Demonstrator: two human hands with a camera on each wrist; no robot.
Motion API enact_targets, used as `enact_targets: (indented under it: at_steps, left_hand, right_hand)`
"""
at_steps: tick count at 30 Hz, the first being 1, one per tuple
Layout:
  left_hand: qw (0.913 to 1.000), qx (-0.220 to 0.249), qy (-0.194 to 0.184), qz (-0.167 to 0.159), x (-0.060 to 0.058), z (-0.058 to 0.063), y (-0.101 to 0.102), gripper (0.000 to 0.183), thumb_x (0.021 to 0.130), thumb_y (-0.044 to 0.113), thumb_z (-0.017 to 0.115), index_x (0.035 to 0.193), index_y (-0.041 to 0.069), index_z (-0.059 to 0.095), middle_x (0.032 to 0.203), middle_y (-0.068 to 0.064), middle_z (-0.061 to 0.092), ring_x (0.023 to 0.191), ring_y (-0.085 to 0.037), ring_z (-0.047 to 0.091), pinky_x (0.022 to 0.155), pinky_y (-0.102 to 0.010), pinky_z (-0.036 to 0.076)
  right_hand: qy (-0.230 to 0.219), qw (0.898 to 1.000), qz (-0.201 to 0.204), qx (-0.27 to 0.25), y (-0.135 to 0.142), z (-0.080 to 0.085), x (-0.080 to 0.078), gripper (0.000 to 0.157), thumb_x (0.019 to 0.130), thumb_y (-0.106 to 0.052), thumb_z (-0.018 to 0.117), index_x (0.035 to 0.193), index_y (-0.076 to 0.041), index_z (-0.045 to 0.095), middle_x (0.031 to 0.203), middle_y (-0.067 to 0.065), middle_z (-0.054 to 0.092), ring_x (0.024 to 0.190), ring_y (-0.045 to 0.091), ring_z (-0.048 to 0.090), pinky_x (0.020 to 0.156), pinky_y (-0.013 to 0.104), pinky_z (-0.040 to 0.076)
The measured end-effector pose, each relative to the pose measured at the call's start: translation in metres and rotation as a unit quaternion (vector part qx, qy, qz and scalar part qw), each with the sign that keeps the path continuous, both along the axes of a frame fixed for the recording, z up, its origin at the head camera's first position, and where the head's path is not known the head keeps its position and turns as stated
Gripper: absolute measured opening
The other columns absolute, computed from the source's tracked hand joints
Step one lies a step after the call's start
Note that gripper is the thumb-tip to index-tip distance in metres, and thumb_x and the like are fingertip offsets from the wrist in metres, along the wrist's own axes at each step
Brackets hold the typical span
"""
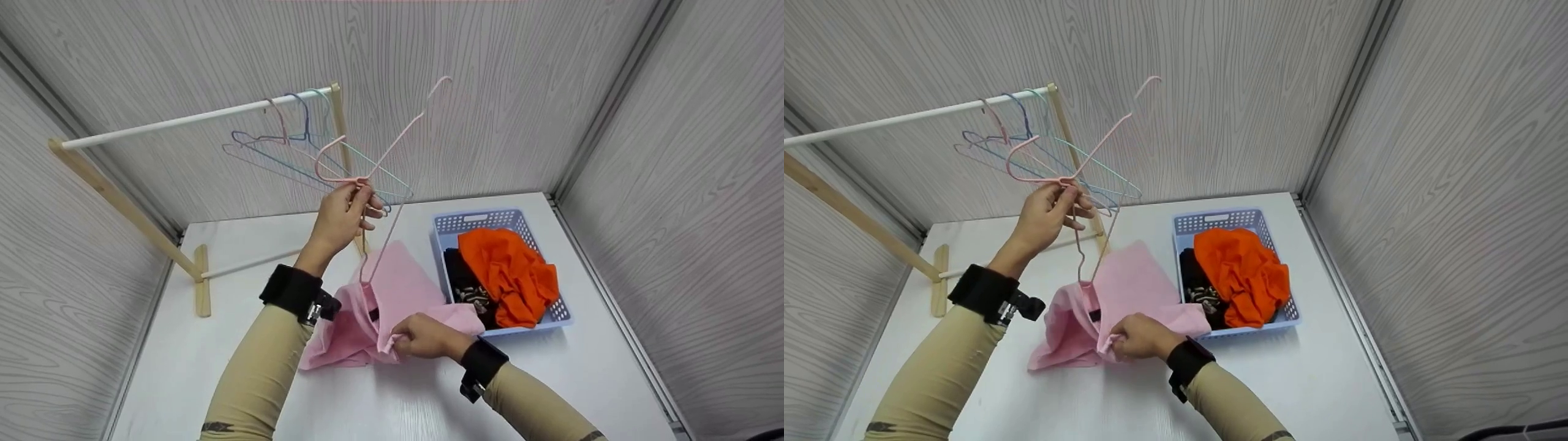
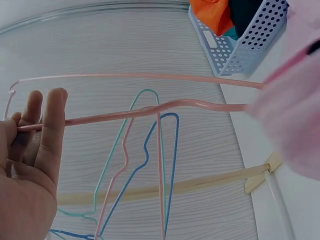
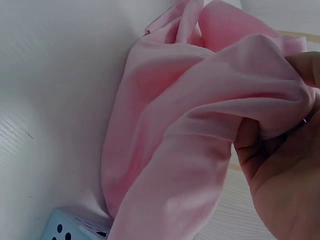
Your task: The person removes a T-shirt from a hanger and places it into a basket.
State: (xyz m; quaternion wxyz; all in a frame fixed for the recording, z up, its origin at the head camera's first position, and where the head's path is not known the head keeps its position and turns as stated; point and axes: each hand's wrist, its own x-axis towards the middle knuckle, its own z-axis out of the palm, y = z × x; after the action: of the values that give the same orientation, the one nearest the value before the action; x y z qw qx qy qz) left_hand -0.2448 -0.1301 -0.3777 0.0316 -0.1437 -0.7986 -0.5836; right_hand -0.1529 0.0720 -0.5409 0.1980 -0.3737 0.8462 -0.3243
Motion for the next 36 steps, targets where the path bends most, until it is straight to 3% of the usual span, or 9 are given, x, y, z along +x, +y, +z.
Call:
enact_targets:
  at_steps: [3, 6, 9, 13, 20, 28, 32, 36]
  left_hand:
    - [0.9999, -0.006, 0.000, 0.012, 0.000, 0.001, -0.001, 0.029, 0.105, 0.026, 0.042, 0.116, 0.004, 0.058, 0.095, -0.013, 0.070, 0.082, -0.024, 0.074, 0.060, -0.031, 0.060]
    - [0.9998, -0.016, -0.010, 0.009, 0.001, 0.002, -0.006, 0.028, 0.105, 0.027, 0.043, 0.114, 0.006, 0.058, 0.092, -0.013, 0.069, 0.077, -0.021, 0.073, 0.057, -0.028, 0.059]
    - [0.9990, -0.025, -0.035, -0.014, 0.004, 0.004, -0.017, 0.027, 0.105, 0.027, 0.043, 0.113, 0.005, 0.057, 0.091, -0.014, 0.068, 0.072, -0.020, 0.072, 0.054, -0.026, 0.057]
    - [0.9939, -0.056, -0.077, -0.055, 0.010, 0.009, -0.040, 0.028, 0.105, 0.025, 0.043, 0.114, 0.002, 0.056, 0.090, -0.014, 0.064, 0.068, -0.017, 0.070, 0.049, -0.024, 0.054]
    - [0.9740, -0.152, -0.136, -0.100, 0.022, 0.011, -0.086, 0.030, 0.106, 0.025, 0.041, 0.115, 0.002, 0.059, 0.088, -0.009, 0.063, 0.065, -0.014, 0.065, 0.046, -0.023, 0.048]
    - [0.9432, -0.226, -0.202, -0.136, 0.036, 0.011, -0.143, 0.032, 0.106, 0.020, 0.039, 0.121, -0.002, 0.056, 0.089, -0.005, 0.061, 0.072, -0.012, 0.063, 0.052, -0.022, 0.047]
    - [0.9285, -0.242, -0.248, -0.133, 0.040, 0.012, -0.170, 0.030, 0.106, 0.018, 0.038, 0.120, -0.003, 0.053, 0.088, -0.002, 0.061, 0.074, -0.011, 0.063, 0.054, -0.022, 0.047]
    - [0.9260, -0.227, -0.284, -0.100, 0.041, 0.009, -0.191, 0.030, 0.107, 0.017, 0.034, 0.121, -0.007, 0.046, 0.089, 0.000, 0.059, 0.075, -0.008, 0.064, 0.057, -0.022, 0.050]
  right_hand:
    - [0.007, 0.999, 0.022, 0.024, 0.001, -0.004, 0.002, 0.013, 0.084, -0.008, 0.056, 0.083, -0.005, 0.068, 0.061, -0.009, 0.038, 0.057, 0.003, 0.036, 0.056, 0.015, 0.028]
    - [0.006, 0.999, 0.010, 0.035, 0.007, -0.006, 0.002, 0.015, 0.089, -0.011, 0.057, 0.089, -0.006, 0.071, 0.064, -0.006, 0.047, 0.061, 0.004, 0.043, 0.060, 0.016, 0.035]
    - [-0.002, 0.999, -0.023, 0.032, 0.018, -0.005, -0.001, 0.018, 0.091, -0.012, 0.058, 0.099, -0.007, 0.074, 0.079, -0.001, 0.066, 0.071, 0.007, 0.054, 0.070, 0.021, 0.048]
    - [0.001, 0.998, -0.060, 0.019, 0.036, -0.001, -0.006, 0.022, 0.092, -0.009, 0.058, 0.108, -0.005, 0.072, 0.100, 0.007, 0.072, 0.085, 0.015, 0.061, 0.083, 0.032, 0.054]
    - [0.003, 0.993, -0.117, 0.030, 0.059, 0.001, -0.013, 0.022, 0.095, -0.012, 0.054, 0.110, -0.008, 0.071, 0.101, 0.006, 0.071, 0.085, 0.016, 0.059, 0.083, 0.034, 0.054]
    - [-0.017, 0.989, -0.142, 0.029, 0.072, 0.000, -0.015, 0.022, 0.096, -0.012, 0.055, 0.111, -0.007, 0.070, 0.104, 0.007, 0.070, 0.087, 0.016, 0.058, 0.081, 0.033, 0.053]
    - [-0.013, 0.990, -0.135, 0.028, 0.074, -0.001, -0.015, 0.022, 0.096, -0.011, 0.055, 0.110, -0.006, 0.070, 0.105, 0.008, 0.071, 0.086, 0.016, 0.058, 0.080, 0.032, 0.053]
    - [-0.018, 0.990, -0.133, 0.031, 0.074, -0.002, -0.014, 0.022, 0.096, -0.012, 0.054, 0.110, -0.006, 0.070, 0.106, 0.008, 0.071, 0.087, 0.016, 0.059, 0.080, 0.032, 0.053]
